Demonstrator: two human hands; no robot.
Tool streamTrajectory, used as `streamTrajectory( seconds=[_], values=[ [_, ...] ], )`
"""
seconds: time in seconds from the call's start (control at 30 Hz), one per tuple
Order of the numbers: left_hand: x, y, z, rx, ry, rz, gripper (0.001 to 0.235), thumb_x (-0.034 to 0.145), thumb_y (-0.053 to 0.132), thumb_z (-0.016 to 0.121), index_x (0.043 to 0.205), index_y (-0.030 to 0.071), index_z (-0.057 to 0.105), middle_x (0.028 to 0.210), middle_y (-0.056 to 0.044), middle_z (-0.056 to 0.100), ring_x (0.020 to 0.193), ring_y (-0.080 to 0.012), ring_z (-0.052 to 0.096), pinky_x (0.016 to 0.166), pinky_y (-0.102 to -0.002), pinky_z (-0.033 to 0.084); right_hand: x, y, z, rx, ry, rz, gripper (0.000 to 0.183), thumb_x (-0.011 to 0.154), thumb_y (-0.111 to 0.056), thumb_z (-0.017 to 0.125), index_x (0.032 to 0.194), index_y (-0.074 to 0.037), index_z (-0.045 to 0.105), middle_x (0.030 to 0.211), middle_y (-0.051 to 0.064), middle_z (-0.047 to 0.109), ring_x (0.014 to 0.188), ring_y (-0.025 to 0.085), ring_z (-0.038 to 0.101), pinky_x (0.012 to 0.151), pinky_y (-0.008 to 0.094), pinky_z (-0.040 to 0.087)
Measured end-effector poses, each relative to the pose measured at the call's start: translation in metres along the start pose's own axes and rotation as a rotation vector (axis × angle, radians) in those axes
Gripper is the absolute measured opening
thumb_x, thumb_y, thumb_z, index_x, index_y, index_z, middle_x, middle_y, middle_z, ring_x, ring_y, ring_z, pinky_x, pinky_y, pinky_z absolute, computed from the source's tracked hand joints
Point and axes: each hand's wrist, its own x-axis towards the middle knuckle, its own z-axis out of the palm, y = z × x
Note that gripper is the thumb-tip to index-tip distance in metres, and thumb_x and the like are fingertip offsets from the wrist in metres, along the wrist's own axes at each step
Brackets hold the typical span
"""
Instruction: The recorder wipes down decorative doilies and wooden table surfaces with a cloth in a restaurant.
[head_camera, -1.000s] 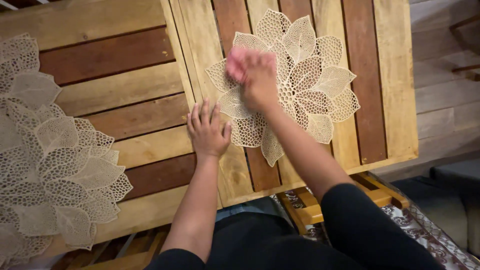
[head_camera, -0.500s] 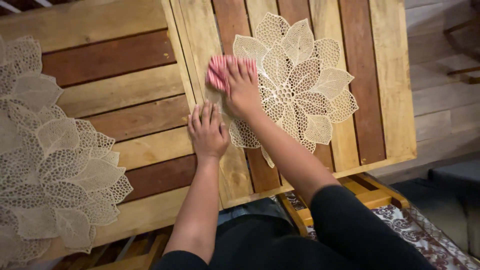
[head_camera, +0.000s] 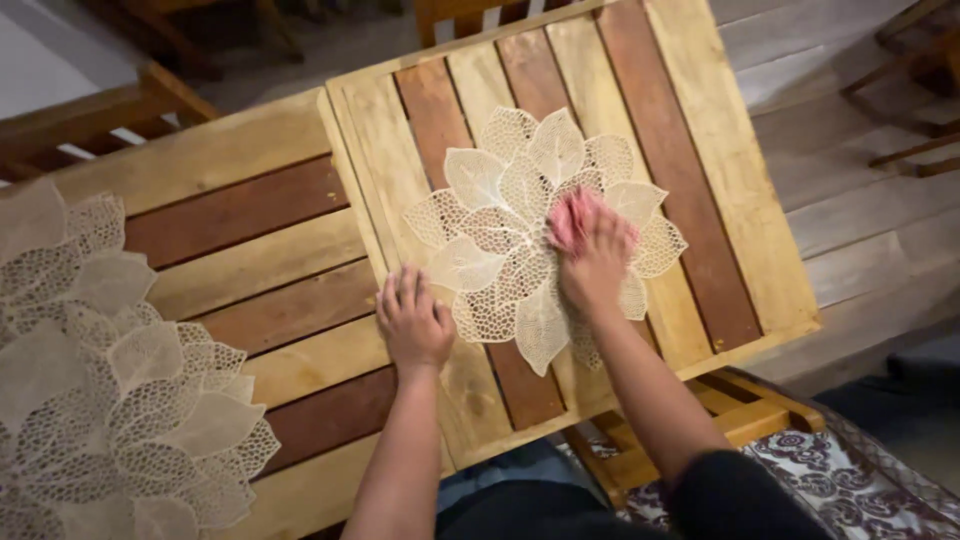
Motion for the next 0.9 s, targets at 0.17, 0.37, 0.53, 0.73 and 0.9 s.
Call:
streamTrajectory(
  seconds=[0.17, 0.37, 0.53, 0.73, 0.9],
  values=[
    [-0.004, 0.003, 0.003, 0.018, 0.017, -0.004, 0.06, 0.086, 0.03, 0.057, 0.141, 0.009, 0.061, 0.156, -0.009, 0.05, 0.145, -0.0356, 0.041, 0.122, -0.056, 0.025, 0.038, -0.065, 0.014, 0.142, -0.071, -0.031, 0.07, 0.099, -0.056, 0.046, 0.155, -0.014, 0.04, 0.162, 0.02, 0.034, 0.154, 0.041, 0.022, 0.127, 0.057, 0.006],
    [-0.003, 0.002, 0.005, 0.038, 0.013, 0.006, 0.06, 0.086, 0.03, 0.056, 0.142, 0.009, 0.06, 0.156, -0.008, 0.05, 0.145, -0.0354, 0.041, 0.122, -0.055, 0.026, -0.075, -0.096, -0.019, 0.158, -0.303, -0.337, 0.072, 0.103, -0.052, 0.038, 0.158, -0.008, 0.036, 0.165, 0.022, 0.026, 0.157, 0.041, 0.015, 0.128, 0.056, 0.003],
    [-0.001, 0.004, 0.002, 0.042, 0.005, -0.008, 0.061, 0.086, 0.031, 0.057, 0.142, 0.009, 0.06, 0.156, -0.008, 0.05, 0.144, -0.0354, 0.041, 0.121, -0.055, 0.026, -0.125, -0.032, -0.023, 0.156, -0.403, -0.33, 0.083, 0.101, -0.058, 0.048, 0.156, 0.001, 0.031, 0.162, 0.031, 0.021, 0.154, 0.051, 0.01, 0.12, 0.058, 0.004],
    [-0.004, 0.002, 0.004, 0.036, 0.001, -0.018, 0.061, 0.086, 0.031, 0.057, 0.142, 0.01, 0.06, 0.157, -0.01, 0.049, 0.145, -0.0359, 0.041, 0.121, -0.055, 0.026, -0.05, -0.012, -0.001, 0.128, -0.055, 0.004, 0.046, 0.102, -0.045, 0.052, 0.125, -0.005, 0.057, 0.165, 0.028, 0.034, 0.154, 0.044, 0.03, 0.125, 0.054, 0.025],
    [-0.004, -0.001, 0.01, 0.052, -0.017, -0.014, 0.061, 0.086, 0.031, 0.057, 0.143, 0.009, 0.061, 0.158, -0.01, 0.049, 0.145, -0.0366, 0.041, 0.123, -0.056, 0.024, -0.018, -0.072, 0.01, 0.111, 0.034, -0.08, 0.043, 0.095, -0.041, 0.061, 0.126, -0.011, 0.064, 0.159, 0.025, 0.036, 0.148, 0.047, 0.026, 0.119, 0.062, 0.016]
  ],
)
